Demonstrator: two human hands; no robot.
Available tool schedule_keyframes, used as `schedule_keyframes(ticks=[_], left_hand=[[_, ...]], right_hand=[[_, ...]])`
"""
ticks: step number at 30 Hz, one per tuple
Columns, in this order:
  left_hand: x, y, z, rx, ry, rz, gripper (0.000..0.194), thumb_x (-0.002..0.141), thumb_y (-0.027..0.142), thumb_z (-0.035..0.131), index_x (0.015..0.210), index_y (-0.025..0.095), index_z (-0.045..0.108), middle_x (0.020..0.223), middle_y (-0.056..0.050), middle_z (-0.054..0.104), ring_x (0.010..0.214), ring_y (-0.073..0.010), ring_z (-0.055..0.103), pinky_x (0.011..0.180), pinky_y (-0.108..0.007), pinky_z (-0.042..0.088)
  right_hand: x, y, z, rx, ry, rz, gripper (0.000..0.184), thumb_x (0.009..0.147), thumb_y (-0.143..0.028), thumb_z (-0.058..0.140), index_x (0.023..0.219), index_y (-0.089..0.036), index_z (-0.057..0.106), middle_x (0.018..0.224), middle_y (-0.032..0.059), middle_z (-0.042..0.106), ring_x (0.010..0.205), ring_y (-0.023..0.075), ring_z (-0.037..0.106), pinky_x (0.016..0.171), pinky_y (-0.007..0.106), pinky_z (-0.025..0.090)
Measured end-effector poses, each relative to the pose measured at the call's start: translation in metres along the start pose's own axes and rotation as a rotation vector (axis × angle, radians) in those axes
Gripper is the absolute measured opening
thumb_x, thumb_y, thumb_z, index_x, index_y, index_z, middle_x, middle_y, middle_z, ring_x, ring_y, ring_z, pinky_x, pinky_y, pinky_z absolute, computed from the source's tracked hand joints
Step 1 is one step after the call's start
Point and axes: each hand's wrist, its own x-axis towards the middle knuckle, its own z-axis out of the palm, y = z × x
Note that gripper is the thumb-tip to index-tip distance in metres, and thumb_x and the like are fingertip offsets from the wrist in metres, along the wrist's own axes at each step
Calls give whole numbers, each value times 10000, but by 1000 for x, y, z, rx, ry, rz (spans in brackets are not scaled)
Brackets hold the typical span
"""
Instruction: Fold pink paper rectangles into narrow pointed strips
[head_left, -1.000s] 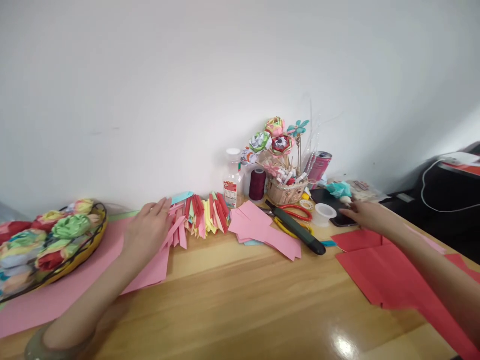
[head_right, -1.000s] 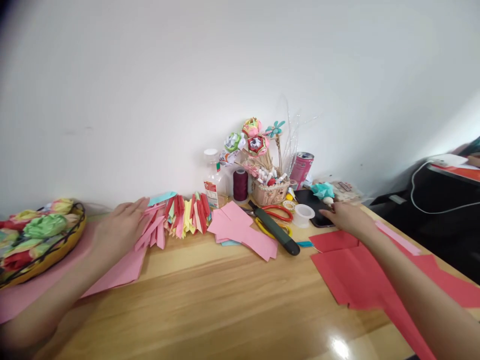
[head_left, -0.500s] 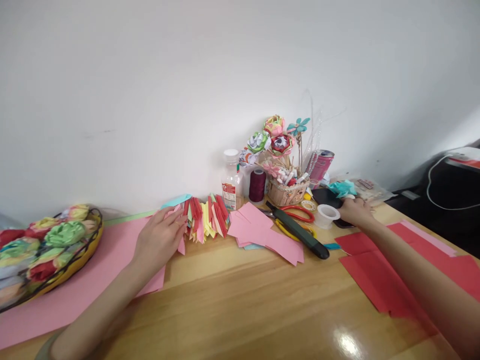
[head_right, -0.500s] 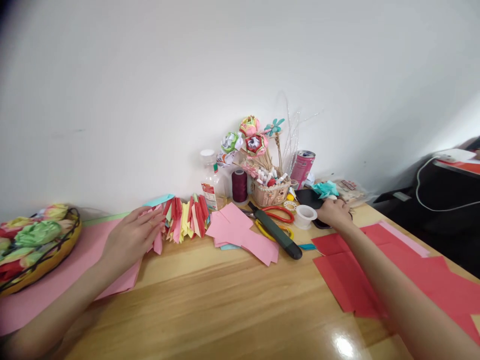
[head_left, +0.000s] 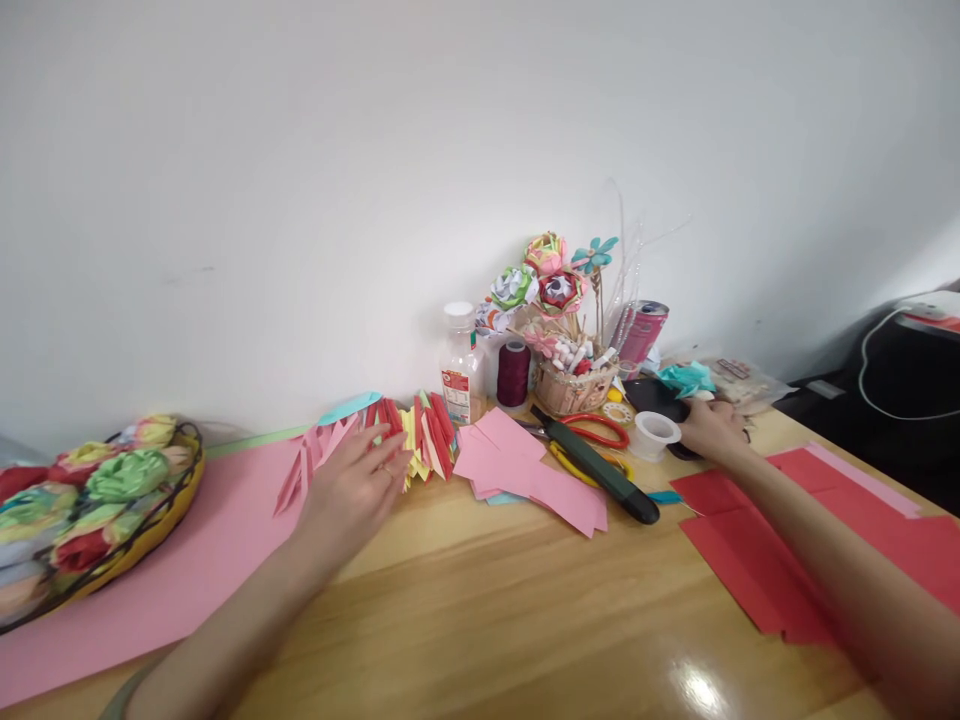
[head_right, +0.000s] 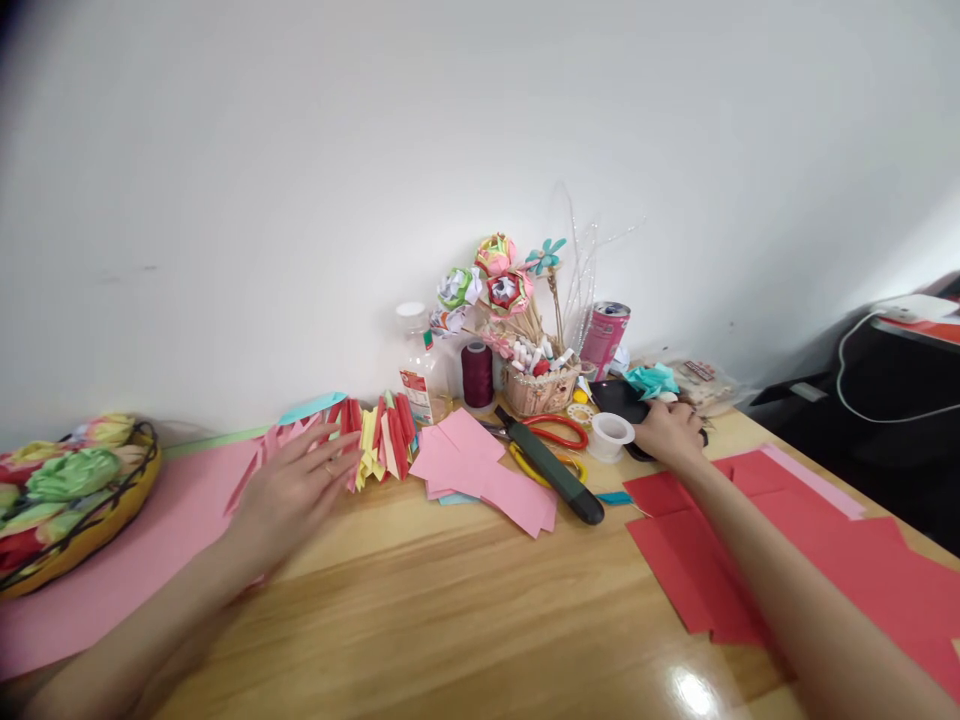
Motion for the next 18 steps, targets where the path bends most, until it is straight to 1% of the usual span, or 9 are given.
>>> schedule_keyframes(ticks=[2,4,7,8,9,10,12,15,18], left_hand=[[5,11,2,-17,1,29,269,916,166,405,979,154,667,1075,-63,660,1055,-247,538,865,-406,485],[9,22,8,-87,2,90,241,910,155,429,967,150,663,1037,-67,671,1043,-238,547,843,-387,495],[14,39,20,-129,-132,152,234,886,139,455,1040,142,631,1076,-74,657,1077,-244,537,866,-388,480],[16,44,24,-118,-180,174,242,879,133,466,1070,135,615,1113,-69,644,1095,-239,530,902,-383,461],[18,48,28,-116,-198,192,242,873,128,481,1077,136,610,1130,-61,639,1100,-229,531,930,-372,444],[20,52,32,-116,-211,204,246,870,131,490,1088,142,604,1144,-57,634,1111,-223,529,948,-366,430],[26,60,39,-107,-234,203,265,866,123,495,1115,132,586,1188,-82,609,1134,-223,522,952,-362,422],[34,68,47,-80,-281,169,297,858,84,488,1146,61,556,1223,-165,570,1156,-260,512,939,-383,426],[39,74,52,-86,-335,169,307,830,48,502,1133,26,547,1156,-192,603,1080,-272,566,850,-370,484]], right_hand=[[1,-1,-10,-29,-65,87,305,896,-351,504,1129,-158,540,1119,77,563,941,187,579,783,392,493],[2,-4,-25,-44,-95,135,308,901,-366,488,1118,-155,547,1119,78,564,957,191,573,805,404,481],[0,-11,-54,-37,-57,185,306,871,-354,530,1105,-159,551,1115,79,568,996,213,552,845,438,447],[-2,-14,-63,-28,-31,191,305,861,-323,527,1103,-141,557,1109,107,570,1053,242,522,879,457,415],[-4,-17,-72,-11,-14,181,301,847,-280,507,1093,-119,577,1099,157,571,1106,282,486,901,465,387],[-6,-21,-80,12,-9,161,288,832,-250,482,1058,-117,602,1082,176,578,1115,299,479,909,463,371],[-12,-30,-92,80,-39,98,267,794,-198,436,949,-154,648,1030,147,619,1057,279,529,899,421,381],[-26,-47,-104,192,-75,57,266,796,-268,420,898,-187,653,889,89,682,846,226,630,713,319,474],[-47,-75,-109,275,-78,5,321,852,-349,386,1039,-217,610,761,27,698,684,179,656,568,255,482]])
